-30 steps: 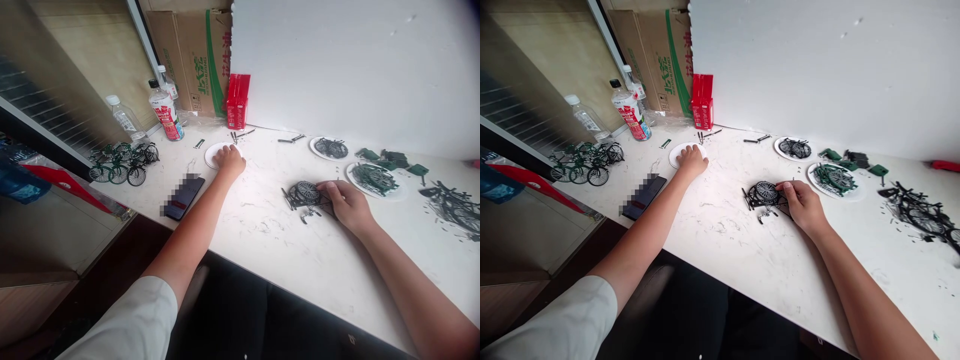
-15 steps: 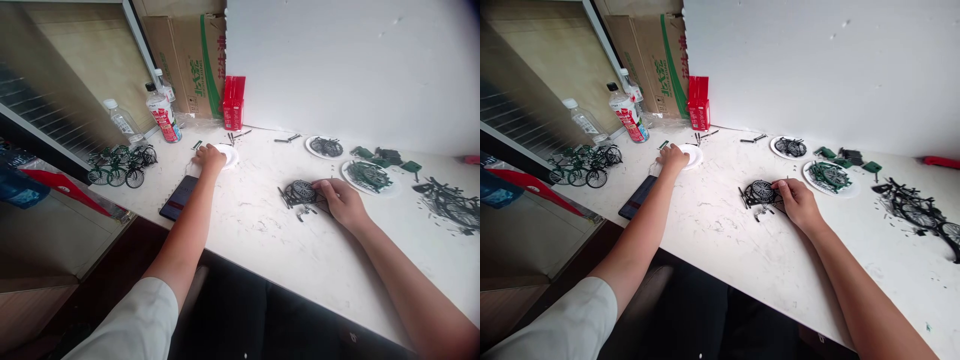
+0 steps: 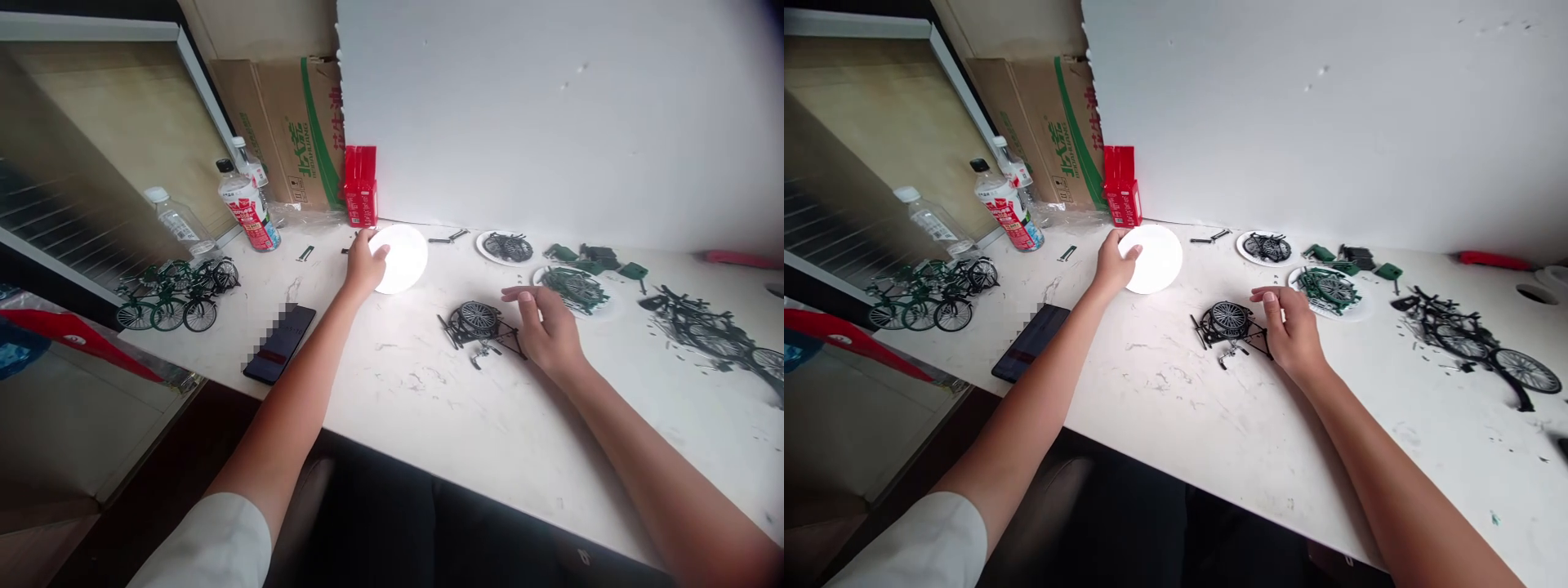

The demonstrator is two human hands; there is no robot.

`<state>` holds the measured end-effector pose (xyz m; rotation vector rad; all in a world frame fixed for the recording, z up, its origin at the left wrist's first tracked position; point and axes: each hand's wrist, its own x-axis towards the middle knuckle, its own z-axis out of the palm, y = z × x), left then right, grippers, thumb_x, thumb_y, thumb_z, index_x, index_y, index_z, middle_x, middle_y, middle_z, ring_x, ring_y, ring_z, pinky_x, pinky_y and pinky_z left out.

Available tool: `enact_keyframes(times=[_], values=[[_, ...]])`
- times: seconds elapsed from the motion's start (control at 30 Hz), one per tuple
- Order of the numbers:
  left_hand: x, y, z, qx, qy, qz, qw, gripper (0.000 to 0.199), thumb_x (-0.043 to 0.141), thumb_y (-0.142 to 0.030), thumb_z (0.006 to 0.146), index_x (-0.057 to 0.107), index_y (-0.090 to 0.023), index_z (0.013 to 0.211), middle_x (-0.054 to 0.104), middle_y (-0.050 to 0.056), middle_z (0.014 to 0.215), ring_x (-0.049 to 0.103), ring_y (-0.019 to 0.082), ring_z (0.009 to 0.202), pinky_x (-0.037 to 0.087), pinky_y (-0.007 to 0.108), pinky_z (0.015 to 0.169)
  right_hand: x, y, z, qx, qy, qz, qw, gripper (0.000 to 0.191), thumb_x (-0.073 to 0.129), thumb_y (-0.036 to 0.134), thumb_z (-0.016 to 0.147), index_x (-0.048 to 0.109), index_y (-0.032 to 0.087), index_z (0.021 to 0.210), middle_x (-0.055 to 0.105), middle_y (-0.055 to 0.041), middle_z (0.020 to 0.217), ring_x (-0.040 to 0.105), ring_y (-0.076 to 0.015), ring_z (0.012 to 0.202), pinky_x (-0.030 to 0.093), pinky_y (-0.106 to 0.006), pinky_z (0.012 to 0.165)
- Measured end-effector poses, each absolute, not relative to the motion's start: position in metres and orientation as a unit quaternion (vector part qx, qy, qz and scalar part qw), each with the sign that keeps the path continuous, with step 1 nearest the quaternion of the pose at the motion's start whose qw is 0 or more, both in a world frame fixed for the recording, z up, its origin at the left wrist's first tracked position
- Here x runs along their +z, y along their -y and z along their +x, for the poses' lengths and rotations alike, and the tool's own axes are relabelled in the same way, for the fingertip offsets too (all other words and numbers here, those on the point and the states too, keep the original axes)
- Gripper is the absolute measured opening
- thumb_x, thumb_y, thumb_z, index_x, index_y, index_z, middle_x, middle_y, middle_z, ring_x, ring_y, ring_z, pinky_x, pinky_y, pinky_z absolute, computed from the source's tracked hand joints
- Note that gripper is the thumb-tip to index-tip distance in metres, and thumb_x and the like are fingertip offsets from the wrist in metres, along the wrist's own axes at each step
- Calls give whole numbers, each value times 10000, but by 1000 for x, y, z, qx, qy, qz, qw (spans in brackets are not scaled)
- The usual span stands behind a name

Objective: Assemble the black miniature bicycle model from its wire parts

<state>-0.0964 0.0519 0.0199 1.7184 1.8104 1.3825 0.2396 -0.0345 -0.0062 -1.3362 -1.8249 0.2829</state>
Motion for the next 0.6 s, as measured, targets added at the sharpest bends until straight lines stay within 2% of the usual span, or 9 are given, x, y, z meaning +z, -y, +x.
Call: enact_keyframes(times=[0.13,0.27,0.4,0.6], values=[[18,-34,-61,529,-519,659,131,199,569,-231,1003,523,-243,1196,687,81,1243,675,215,1145,521,338,1016,5,45,234,129,721,-528,430,556,283,592,1110,674,271,1341,713,-122,1396,646,-352,1321,481,-596,1145],[6,-21,-38,533,-479,680,152,152,542,-324,1033,508,-251,1163,687,76,1192,682,205,1102,522,309,961,4,49,227,142,745,-493,426,591,297,582,1117,496,289,1590,612,-88,1559,526,-320,1486,417,-584,1245],[-4,-18,-33,510,-449,713,176,143,560,-309,1018,517,-245,1139,705,79,1164,680,219,1093,520,327,965,-5,44,222,158,755,-498,396,652,292,612,1108,451,264,1636,487,-91,1668,405,-306,1579,338,-574,1313],[-9,-23,-35,465,-458,736,180,107,542,-302,1017,512,-241,1099,706,75,1125,675,232,1054,516,343,949,-9,40,219,174,757,-491,394,691,270,656,1093,424,287,1657,427,-63,1711,351,-306,1608,295,-583,1333]])
